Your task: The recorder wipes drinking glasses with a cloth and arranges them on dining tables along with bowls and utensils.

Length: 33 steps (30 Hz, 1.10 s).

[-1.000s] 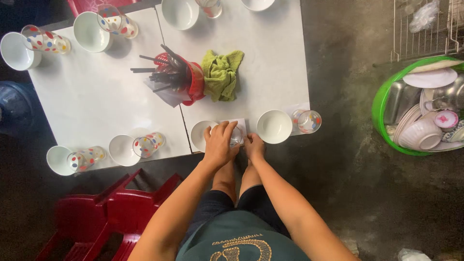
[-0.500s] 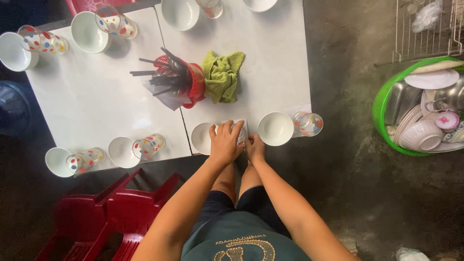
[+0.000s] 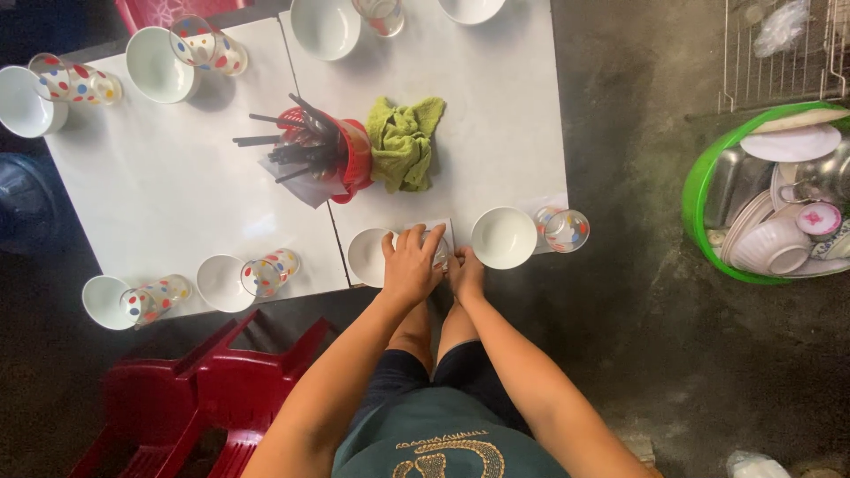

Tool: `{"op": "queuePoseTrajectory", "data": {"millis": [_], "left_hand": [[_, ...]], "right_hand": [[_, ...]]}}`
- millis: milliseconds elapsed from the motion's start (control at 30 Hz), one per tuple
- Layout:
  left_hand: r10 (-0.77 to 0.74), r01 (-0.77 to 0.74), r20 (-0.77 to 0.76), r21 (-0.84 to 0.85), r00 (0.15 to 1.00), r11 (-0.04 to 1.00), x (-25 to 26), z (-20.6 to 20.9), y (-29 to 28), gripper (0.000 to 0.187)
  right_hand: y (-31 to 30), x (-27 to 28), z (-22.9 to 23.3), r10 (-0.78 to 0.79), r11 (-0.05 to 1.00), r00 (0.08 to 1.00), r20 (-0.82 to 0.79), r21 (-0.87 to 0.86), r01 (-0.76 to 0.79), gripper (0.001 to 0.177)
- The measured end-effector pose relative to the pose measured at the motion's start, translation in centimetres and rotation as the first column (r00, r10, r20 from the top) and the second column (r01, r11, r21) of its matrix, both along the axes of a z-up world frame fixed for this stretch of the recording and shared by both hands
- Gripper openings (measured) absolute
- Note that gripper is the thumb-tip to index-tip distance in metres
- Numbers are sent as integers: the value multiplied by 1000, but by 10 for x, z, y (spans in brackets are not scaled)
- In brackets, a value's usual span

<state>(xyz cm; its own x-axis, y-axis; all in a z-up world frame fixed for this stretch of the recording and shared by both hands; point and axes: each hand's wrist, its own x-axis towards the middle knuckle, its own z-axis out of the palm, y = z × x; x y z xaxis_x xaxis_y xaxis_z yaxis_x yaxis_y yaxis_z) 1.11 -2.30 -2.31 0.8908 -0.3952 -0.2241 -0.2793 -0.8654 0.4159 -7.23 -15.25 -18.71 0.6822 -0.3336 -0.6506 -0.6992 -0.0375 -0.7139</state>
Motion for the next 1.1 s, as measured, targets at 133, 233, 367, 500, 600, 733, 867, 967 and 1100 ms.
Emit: {"op": "queuePoseTrajectory", "data": {"millis": [133, 233, 367, 500, 600, 733, 867, 967, 1100], "left_hand": [[-8, 8, 21, 18, 1000, 1000, -4, -1, 0, 84], [0, 0, 33, 10, 999, 1000, -8, -6, 2, 81], [12, -12, 24, 11, 1000, 1000, -13, -6, 3, 82], [29, -30, 14, 42, 999, 999, -15, -4, 2, 84], [22, -20, -30, 81, 999, 997, -15, 6, 1, 96], [49, -49, 7, 62, 999, 997, -26, 17, 8, 101], [174, -173, 1, -32, 985, 984, -45, 34, 30, 98], [258, -264, 110, 44, 960, 964, -68, 40, 60, 96], [423, -446, 164, 143, 891, 884, -106, 59, 102, 94]], "right_hand": [[-1, 0, 4, 40, 996, 999, 18, -81, -39, 15], [-1, 2, 9, 82, 984, 996, 15, -162, -79, 16], [-4, -5, -4, 90, 982, 996, 16, -167, -86, 19], [-9, -9, 1, 127, 975, 992, 13, -184, -122, 24], [-16, -15, 5, 158, 965, 987, -17, -208, -158, 32], [-24, -18, 28, 144, 974, 988, -47, -169, -150, 38], [-37, -22, 54, 160, 982, 985, -68, -87, -165, 37], [-47, -24, 78, 197, 979, 978, -64, -48, -200, 36], [-61, -22, 109, 253, 967, 964, -79, -17, -255, 36]]}}
